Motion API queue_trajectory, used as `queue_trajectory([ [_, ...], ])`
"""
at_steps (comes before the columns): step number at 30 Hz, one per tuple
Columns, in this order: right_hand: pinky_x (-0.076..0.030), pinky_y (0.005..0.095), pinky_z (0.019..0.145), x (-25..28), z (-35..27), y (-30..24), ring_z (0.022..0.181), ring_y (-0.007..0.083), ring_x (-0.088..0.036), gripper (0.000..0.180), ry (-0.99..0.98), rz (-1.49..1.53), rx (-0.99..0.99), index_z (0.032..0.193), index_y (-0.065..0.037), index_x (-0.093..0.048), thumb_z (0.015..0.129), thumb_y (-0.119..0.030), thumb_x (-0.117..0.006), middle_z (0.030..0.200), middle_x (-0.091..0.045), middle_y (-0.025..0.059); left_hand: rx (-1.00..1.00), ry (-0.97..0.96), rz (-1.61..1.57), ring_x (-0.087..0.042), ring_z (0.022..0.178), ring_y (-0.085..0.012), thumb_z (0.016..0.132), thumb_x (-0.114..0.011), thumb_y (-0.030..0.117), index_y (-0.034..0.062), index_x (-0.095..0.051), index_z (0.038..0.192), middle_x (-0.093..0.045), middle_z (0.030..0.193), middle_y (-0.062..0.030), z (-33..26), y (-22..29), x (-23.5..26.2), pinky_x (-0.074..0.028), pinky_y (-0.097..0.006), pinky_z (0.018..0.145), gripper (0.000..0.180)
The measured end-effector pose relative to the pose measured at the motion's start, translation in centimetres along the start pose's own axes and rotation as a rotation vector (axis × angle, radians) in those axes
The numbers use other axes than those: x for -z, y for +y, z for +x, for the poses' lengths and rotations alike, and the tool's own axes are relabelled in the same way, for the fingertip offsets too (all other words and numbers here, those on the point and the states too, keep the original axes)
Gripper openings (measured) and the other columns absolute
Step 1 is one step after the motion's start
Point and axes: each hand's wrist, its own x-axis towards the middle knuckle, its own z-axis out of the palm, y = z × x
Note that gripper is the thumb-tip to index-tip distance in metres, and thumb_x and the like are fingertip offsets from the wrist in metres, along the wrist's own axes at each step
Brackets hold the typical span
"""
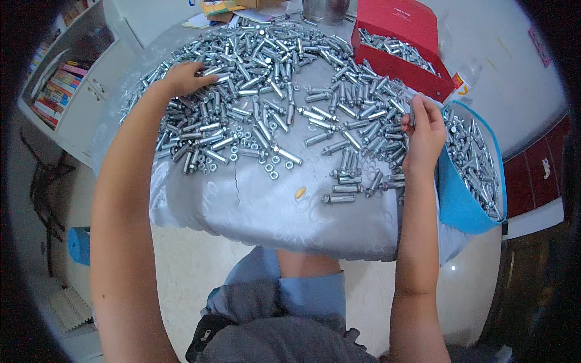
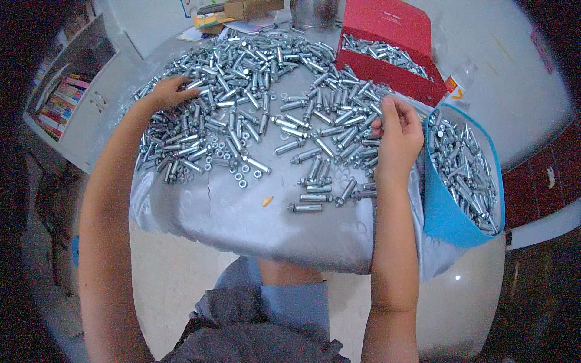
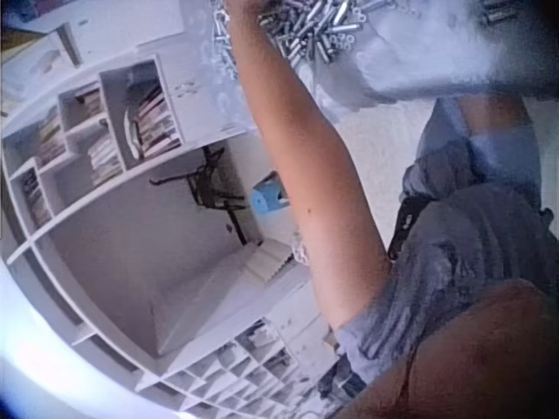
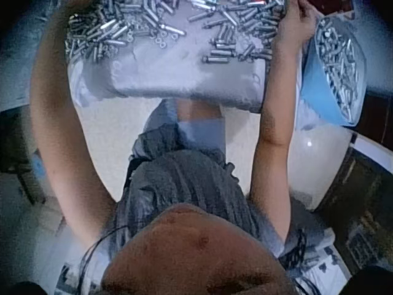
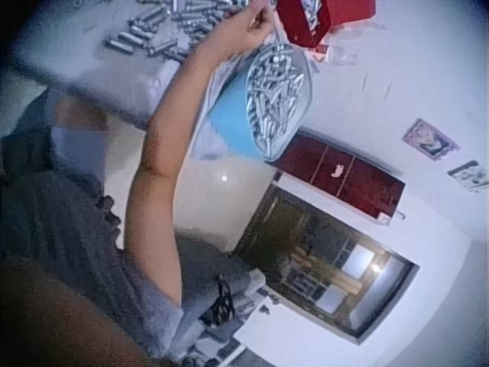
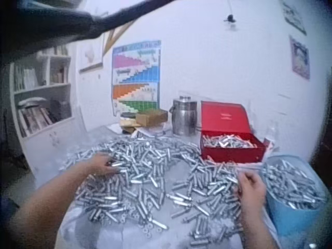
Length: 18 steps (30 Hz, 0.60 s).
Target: The person sits at a table covered with a large pile of metal bolts and nuts. They repeatedly pick up a bolt and a nut, screw them together by hand, and place the assembled fastener into a blue container on the right side of the table.
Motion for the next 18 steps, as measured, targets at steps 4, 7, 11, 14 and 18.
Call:
queue_trajectory([
  [4, -0.037, 0.0178, 0.046, -0.1, -0.1, 0.2, 0.054, 0.006, -0.049, 0.015, -0.024, 0.004, -0.003, 0.089, -0.001, -0.057, 0.081, -0.014, -0.058, 0.069, -0.055, 0.0013, 0.029, -0.159, -0.303, -0.043, 0.112, -0.0306, 0.079, -0.047, 0.045, 0.0085, -0.043, 0.122, -0.044, 0.122, -0.0175, 1.1, -2.9, -0.1, -0.032, -0.037, 0.095, 0.057],
  [7, -0.036, 0.0177, 0.046, -0.4, -0.3, 0.0, 0.054, 0.006, -0.048, 0.014, -0.027, -0.027, -0.01, 0.088, -0.002, -0.057, 0.081, -0.014, -0.058, 0.068, -0.054, 0.0009, 0.046, -0.149, -0.079, -0.047, 0.108, -0.0302, 0.082, -0.039, 0.035, 0.011, -0.043, 0.122, -0.049, 0.118, -0.0154, 1.9, -3.1, 0.2, -0.034, -0.037, 0.093, 0.047],
  [11, -0.035, 0.0178, 0.046, -0.3, -0.3, 0.2, 0.054, 0.0057, -0.047, 0.013, -0.048, -0.035, -0.001, 0.088, -0.002, -0.057, 0.081, -0.013, -0.058, 0.069, -0.053, 0.001, 0.089, -0.099, 0.069, -0.047, 0.107, -0.0325, 0.084, -0.032, 0.033, 0.0139, -0.048, 0.115, -0.049, 0.118, -0.0133, 3.5, -2.8, -1.2, -0.034, -0.041, 0.092, 0.04],
  [14, -0.035, 0.0179, 0.046, -0.6, -0.5, 0.2, 0.054, 0.0057, -0.047, 0.013, -0.054, -0.06, -0.015, 0.088, -0.002, -0.057, 0.081, -0.013, -0.057, 0.07, -0.054, 0.0012, 0.137, -0.02, 0.074, -0.049, 0.104, -0.0323, 0.083, -0.034, 0.032, 0.012, -0.048, 0.116, -0.051, 0.115, -0.0149, 4.9, -3.2, -2.6, -0.035, -0.041, 0.092, 0.041],
  [18, -0.035, 0.018, 0.045, -0.6, -0.6, 0.0, 0.053, 0.0056, -0.047, 0.012, -0.057, -0.088, -0.006, 0.088, -0.002, -0.057, 0.081, -0.012, -0.057, 0.071, -0.054, 0.0015, 0.165, -0.067, 0.057, -0.047, 0.107, -0.0312, 0.081, -0.039, 0.026, 0.01, -0.047, 0.117, -0.049, 0.117, -0.0164, 6.6, -2.8, -2.9, -0.035, -0.039, 0.093, 0.04],
])
